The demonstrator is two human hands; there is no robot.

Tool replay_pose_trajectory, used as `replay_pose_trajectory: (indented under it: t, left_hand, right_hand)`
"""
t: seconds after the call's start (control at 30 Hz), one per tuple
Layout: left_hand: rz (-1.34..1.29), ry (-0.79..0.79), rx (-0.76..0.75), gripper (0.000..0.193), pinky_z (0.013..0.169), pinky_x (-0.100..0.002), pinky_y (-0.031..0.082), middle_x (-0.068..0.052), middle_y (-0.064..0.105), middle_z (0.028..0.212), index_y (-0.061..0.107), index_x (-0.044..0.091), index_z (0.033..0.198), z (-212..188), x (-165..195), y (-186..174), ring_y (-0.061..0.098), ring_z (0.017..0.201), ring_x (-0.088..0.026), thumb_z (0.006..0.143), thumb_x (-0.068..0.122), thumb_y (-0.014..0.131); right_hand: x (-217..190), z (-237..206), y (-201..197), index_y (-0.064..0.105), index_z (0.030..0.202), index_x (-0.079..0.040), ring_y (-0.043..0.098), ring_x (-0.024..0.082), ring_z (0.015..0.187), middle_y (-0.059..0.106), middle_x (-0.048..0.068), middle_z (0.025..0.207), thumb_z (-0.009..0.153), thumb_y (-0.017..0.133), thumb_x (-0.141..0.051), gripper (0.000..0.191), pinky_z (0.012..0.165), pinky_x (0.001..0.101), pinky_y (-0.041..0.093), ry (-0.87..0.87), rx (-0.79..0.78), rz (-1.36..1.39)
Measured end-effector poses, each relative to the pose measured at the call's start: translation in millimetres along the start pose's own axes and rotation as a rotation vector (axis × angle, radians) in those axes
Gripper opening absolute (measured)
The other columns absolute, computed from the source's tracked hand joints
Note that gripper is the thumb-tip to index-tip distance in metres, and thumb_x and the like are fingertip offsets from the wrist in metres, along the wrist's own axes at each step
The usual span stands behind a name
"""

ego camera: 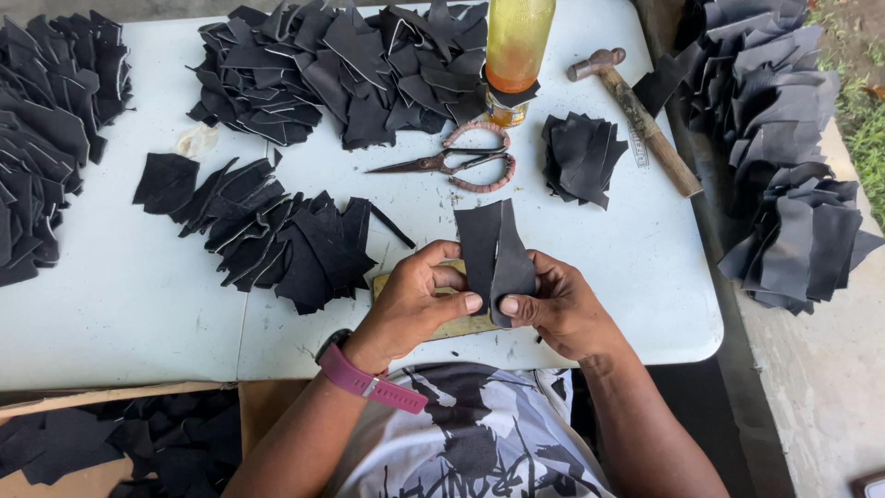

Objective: The person aligns and presses two black rubber pieces together on a wooden block, then places the assembled unit into a growing stack. The process is repeated with multiple pairs of rubber pieces, using a wooden block as a pressing surface.

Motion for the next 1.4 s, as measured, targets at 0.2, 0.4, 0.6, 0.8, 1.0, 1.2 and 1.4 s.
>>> replay_pose_trajectory:
  t: [0.2, 0.4, 0.6, 0.8, 1.0, 1.2, 1.4]
  left_hand:
    - [-0.077, -0.02, -0.155, 0.045, 0.086, -0.029, 0.059, -0.014, 0.074, 0.101, 0.052, -0.003, 0.131, -1, 11, 6, 0.07, 0.096, -0.013, 0.09, -0.002, 0.071]
    - [-0.192, -0.07, -0.239, 0.045, 0.09, -0.029, 0.059, -0.01, 0.072, 0.105, 0.051, -0.001, 0.131, 0, 13, 7, 0.069, 0.099, -0.012, 0.09, -0.003, 0.07]
    - [0.001, -0.005, -0.098, 0.038, 0.081, -0.026, 0.059, -0.012, 0.076, 0.1, 0.057, -0.003, 0.128, 2, 21, 7, 0.071, 0.092, -0.011, 0.092, 0.0, 0.069]
    - [0.298, 0.016, 0.048, 0.044, 0.069, -0.025, 0.057, -0.012, 0.08, 0.087, 0.058, -0.002, 0.127, 4, 35, 6, 0.073, 0.077, -0.01, 0.086, 0.005, 0.073]
    - [0.48, 0.068, 0.137, 0.044, 0.064, -0.026, 0.058, -0.011, 0.08, 0.083, 0.058, -0.001, 0.123, 1, 41, 7, 0.076, 0.073, -0.012, 0.083, 0.007, 0.075]
    - [0.518, 0.142, 0.254, 0.045, 0.062, -0.027, 0.06, -0.01, 0.078, 0.083, 0.057, -0.001, 0.125, -5, 43, 11, 0.076, 0.071, -0.015, 0.085, 0.005, 0.076]
    - [0.37, 0.17, 0.314, 0.05, 0.065, -0.025, 0.061, -0.012, 0.078, 0.092, 0.055, 0.0, 0.13, -8, 27, 11, 0.076, 0.081, -0.013, 0.084, 0.0, 0.073]
  right_hand:
    - [-4, -3, 1, 0.069, 0.121, 0.008, 0.066, 0.012, 0.072, 0.073, 0.008, 0.088, 0.08, 0.084, -0.005, 0.046, 0.065, 0.027, 0.054, 0.058, -0.072, 0.06]
    - [-3, -3, 7, 0.068, 0.118, 0.009, 0.067, 0.015, 0.071, 0.074, 0.011, 0.088, 0.081, 0.084, -0.004, 0.043, 0.067, 0.0315, 0.058, 0.108, -0.168, 0.173]
    - [-3, -2, -3, 0.069, 0.117, 0.007, 0.073, 0.016, 0.07, 0.075, 0.013, 0.086, 0.081, 0.079, -0.006, 0.039, 0.066, 0.0307, 0.063, 0.114, 0.022, 0.041]
    - [-6, 2, -4, 0.07, 0.115, 0.009, 0.073, 0.016, 0.072, 0.076, 0.014, 0.089, 0.083, 0.08, -0.004, 0.036, 0.066, 0.0295, 0.063, 0.02, 0.019, -0.063]
    - [-11, 1, -3, 0.073, 0.108, 0.005, 0.072, 0.012, 0.071, 0.076, 0.01, 0.084, 0.082, 0.08, -0.007, 0.029, 0.065, 0.0284, 0.064, 0.006, 0.111, -0.288]
    - [-19, 0, 5, 0.075, 0.104, 0.005, 0.069, 0.009, 0.075, 0.077, 0.008, 0.086, 0.085, 0.081, -0.008, 0.024, 0.07, 0.0243, 0.059, -0.102, 0.143, -0.405]
    - [-25, 0, 12, 0.072, 0.101, 0.002, 0.063, 0.005, 0.074, 0.073, 0.003, 0.084, 0.087, 0.08, -0.009, 0.02, 0.066, 0.0227, 0.054, -0.201, 0.275, -0.438]
Point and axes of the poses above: each hand's wrist, its own z-axis towards the middle knuckle, its own y-axis out of the palm, x = y × z, the point moved 6 cm from there along z, towards the middle knuckle
